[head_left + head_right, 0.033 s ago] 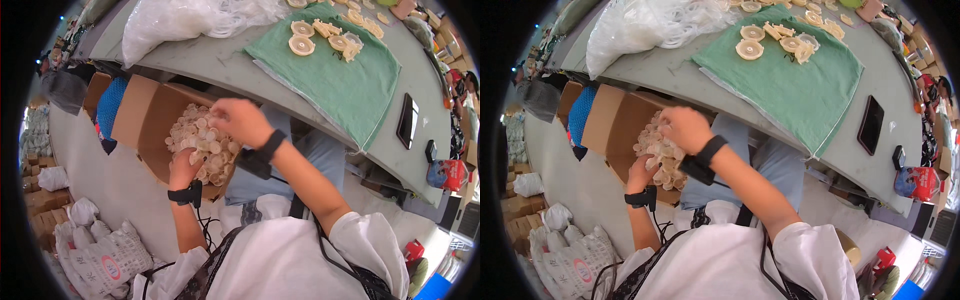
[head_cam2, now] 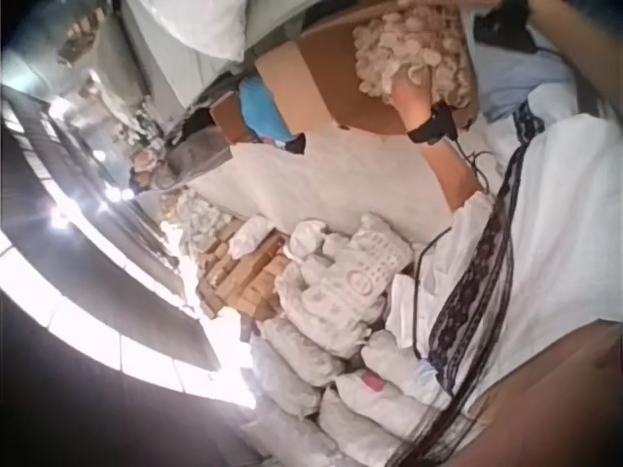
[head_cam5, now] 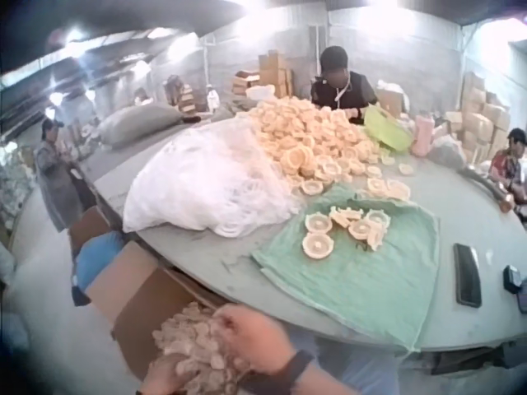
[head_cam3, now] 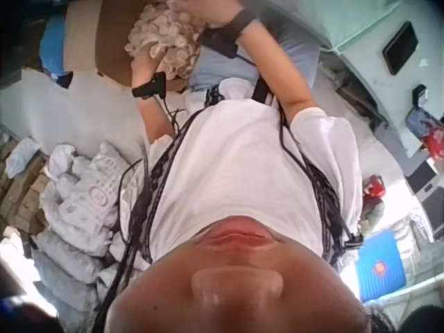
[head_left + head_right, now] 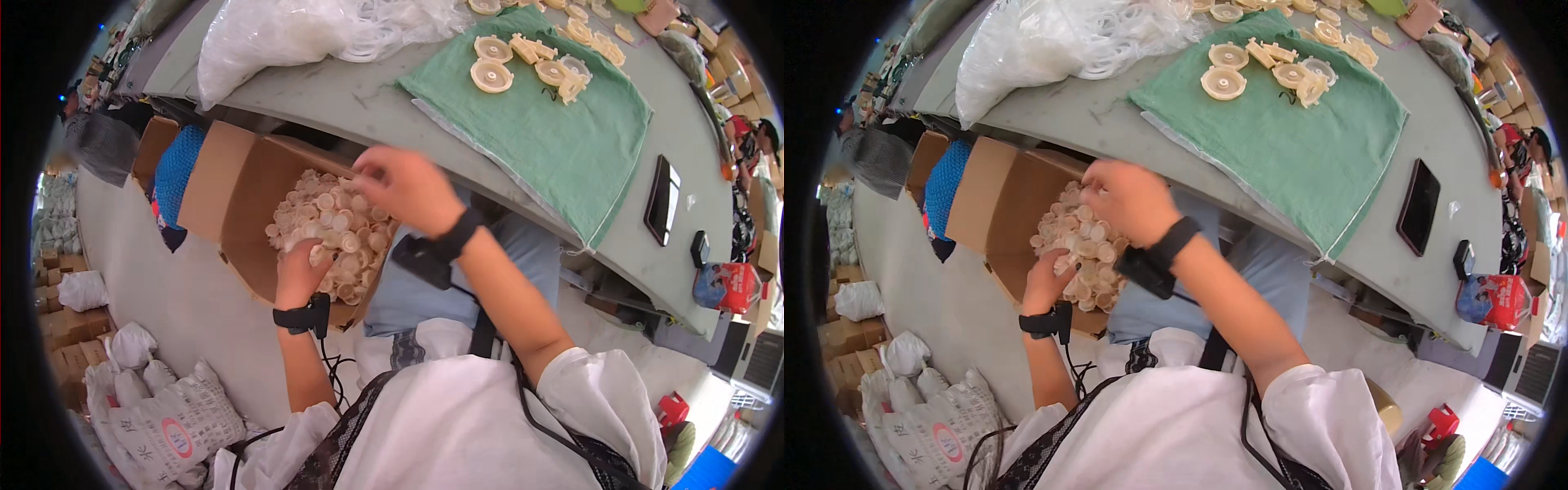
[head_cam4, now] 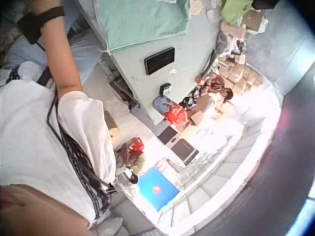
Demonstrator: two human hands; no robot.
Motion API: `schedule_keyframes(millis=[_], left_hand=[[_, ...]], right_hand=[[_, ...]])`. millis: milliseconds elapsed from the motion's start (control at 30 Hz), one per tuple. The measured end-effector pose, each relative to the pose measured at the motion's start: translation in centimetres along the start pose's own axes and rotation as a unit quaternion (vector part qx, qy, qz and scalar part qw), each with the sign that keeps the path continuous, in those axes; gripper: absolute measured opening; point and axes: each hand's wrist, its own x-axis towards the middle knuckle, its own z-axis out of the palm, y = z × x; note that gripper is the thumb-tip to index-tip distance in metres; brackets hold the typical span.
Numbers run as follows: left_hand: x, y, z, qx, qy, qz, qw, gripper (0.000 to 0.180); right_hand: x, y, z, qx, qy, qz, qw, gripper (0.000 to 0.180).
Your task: Assembling plastic parts by manually inserting white sealing rings into circular beige bases.
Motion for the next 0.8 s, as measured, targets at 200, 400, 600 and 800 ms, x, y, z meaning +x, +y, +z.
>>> schedule_keyframes(millis=[200,400,600,800], left_hand=[[4.0,9.9,-2.7,-0.206,0.074,0.147,0.964,0.025],[6.8,19.7,-5.3,-0.298,0.098,0.286,0.905,0.024],[8.5,22.6,-5.8,-0.331,0.103,0.325,0.880,0.021],[14.4,25.8,-4.5,-0.208,0.152,0.343,0.903,0.032]], right_hand=[[2.9,5.1,-13.1,-0.237,0.235,-0.103,0.937,0.022],[3.0,9.6,-15.9,-0.261,0.169,-0.091,0.946,0.021],[-1.5,8.4,-18.4,0.202,0.145,0.277,0.928,0.026],[-3.0,8.1,-20.4,-0.271,0.301,0.194,0.894,0.027]])
